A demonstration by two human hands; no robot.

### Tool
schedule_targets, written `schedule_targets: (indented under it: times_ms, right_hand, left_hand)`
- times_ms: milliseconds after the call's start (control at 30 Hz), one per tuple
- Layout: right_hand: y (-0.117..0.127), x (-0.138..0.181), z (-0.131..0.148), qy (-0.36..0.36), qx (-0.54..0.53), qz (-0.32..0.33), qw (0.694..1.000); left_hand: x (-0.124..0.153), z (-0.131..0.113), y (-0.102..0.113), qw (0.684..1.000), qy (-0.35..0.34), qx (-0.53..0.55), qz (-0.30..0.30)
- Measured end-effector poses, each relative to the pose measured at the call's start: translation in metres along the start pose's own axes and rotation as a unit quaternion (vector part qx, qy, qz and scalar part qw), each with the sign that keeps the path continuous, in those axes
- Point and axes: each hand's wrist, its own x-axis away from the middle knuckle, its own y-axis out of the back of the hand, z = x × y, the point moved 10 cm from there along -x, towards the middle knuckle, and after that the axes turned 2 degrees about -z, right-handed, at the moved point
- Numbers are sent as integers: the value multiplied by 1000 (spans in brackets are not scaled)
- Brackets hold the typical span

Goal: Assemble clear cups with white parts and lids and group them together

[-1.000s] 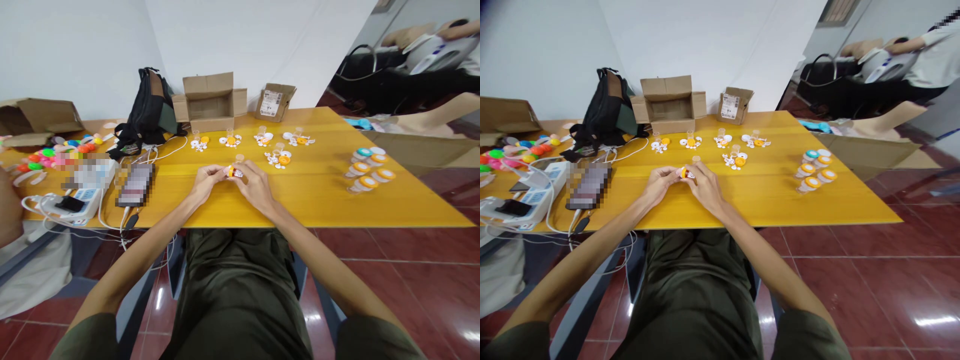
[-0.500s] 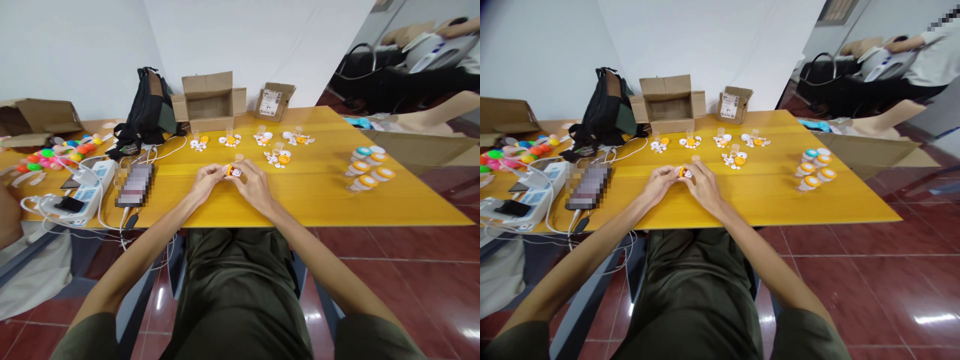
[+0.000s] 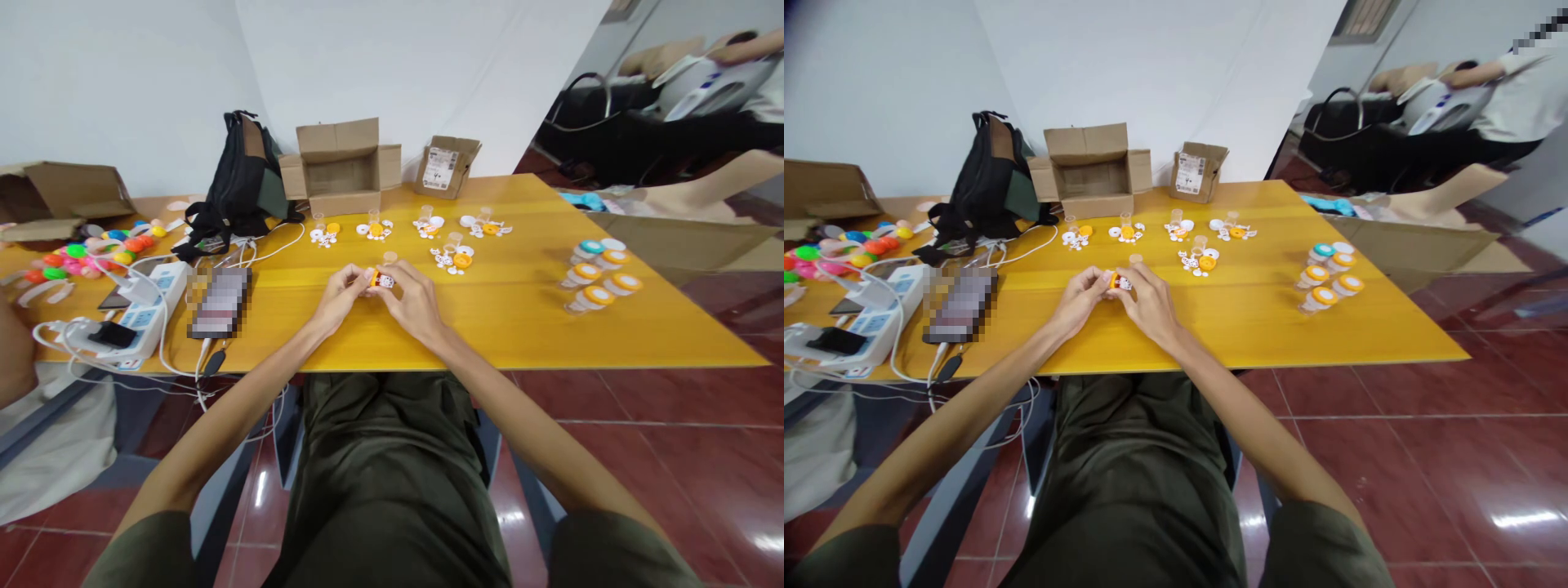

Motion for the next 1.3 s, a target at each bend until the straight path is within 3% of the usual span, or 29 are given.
schedule_targets:
  times_ms: [167,1067,1300]
  right_hand:
    - [-1,0,2,9,-6,0,1000]
    - [-9,-1,13,63,-18,49,997]
    - [-5,-3,7,30,-29,37,998]
  left_hand:
    - [3,-6,-7,998,-31,-53,6]
    - [0,6,-2,999,31,-16,-26]
    - [-1,5,-4,999,18,-27,-3]
